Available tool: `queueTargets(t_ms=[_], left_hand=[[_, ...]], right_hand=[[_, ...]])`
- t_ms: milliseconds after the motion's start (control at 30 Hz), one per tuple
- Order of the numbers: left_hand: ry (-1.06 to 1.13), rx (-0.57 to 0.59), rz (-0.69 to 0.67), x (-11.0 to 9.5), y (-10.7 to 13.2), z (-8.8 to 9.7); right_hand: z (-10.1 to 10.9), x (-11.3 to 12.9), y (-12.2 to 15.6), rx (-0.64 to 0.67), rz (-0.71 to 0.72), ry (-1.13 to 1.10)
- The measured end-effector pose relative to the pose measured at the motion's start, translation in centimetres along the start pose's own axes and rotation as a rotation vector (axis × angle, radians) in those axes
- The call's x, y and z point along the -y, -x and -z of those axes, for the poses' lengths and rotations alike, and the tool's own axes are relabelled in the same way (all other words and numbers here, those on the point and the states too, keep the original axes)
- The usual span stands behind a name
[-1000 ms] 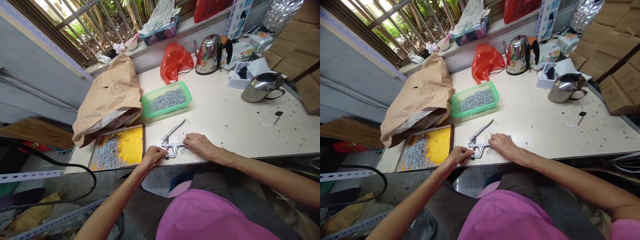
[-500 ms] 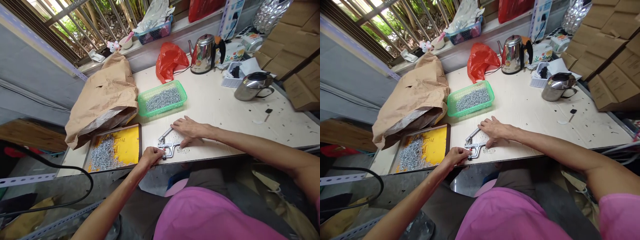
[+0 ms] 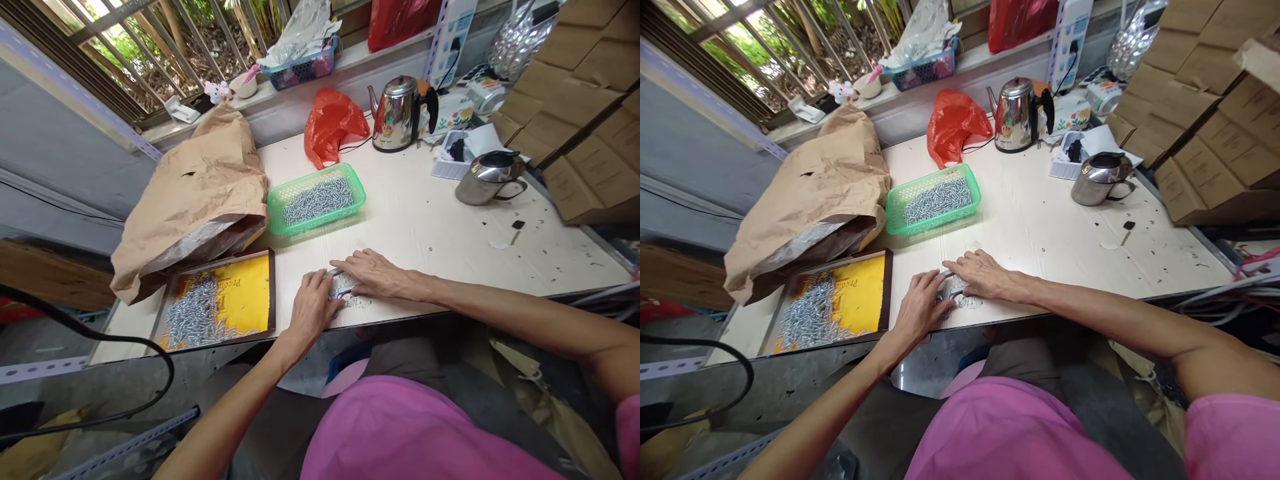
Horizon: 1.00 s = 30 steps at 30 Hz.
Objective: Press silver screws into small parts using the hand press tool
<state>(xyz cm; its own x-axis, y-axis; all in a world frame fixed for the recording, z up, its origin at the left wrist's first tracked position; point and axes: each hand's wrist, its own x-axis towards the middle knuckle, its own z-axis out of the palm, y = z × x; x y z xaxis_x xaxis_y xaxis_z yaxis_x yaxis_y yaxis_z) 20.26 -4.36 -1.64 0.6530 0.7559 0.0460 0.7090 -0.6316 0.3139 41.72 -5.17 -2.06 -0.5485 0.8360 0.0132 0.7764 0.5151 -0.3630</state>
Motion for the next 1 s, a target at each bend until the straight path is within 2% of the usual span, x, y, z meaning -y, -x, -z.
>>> queueTargets(t_ms=[100,267,367,500,600,733,867,1000], left_hand=[[-0.037,0.095,-0.127,-0.2,-2.1,-0.7],[-0.089,0.197,-0.144,0.0,-3.8,-0.3],[-0.084,0.213,-0.162,0.2,-4.1,-0.5],[-0.080,0.186,-0.100,0.4,-4.5,-1.0],[-0.096,0.181,-0.073,0.3,-4.8,-0.9],[-0.104,0.106,-0.062,0.0,-3.6,-1.3],[-0.038,-0.033,-0.136,-1.2,-0.3,-3.8],[0.013,-0.066,-0.165,-3.2,2.0,-5.9]], right_hand=[[0.1,0.2,0.2,-0.003,-0.047,0.018],[0.7,0.6,0.0,0.081,-0.191,0.139],[0.5,0.3,-0.6,0.102,-0.158,0.159],[-0.2,-0.4,-1.4,0.098,-0.114,0.131],[0.2,-0.7,-1.4,0.100,-0.110,0.122],[1.4,-1.1,-1.1,0.090,-0.087,0.148],[1.8,-2.6,-1.5,0.134,-0.059,0.107],[1.3,-4.1,-3.0,0.019,-0.137,0.137]])
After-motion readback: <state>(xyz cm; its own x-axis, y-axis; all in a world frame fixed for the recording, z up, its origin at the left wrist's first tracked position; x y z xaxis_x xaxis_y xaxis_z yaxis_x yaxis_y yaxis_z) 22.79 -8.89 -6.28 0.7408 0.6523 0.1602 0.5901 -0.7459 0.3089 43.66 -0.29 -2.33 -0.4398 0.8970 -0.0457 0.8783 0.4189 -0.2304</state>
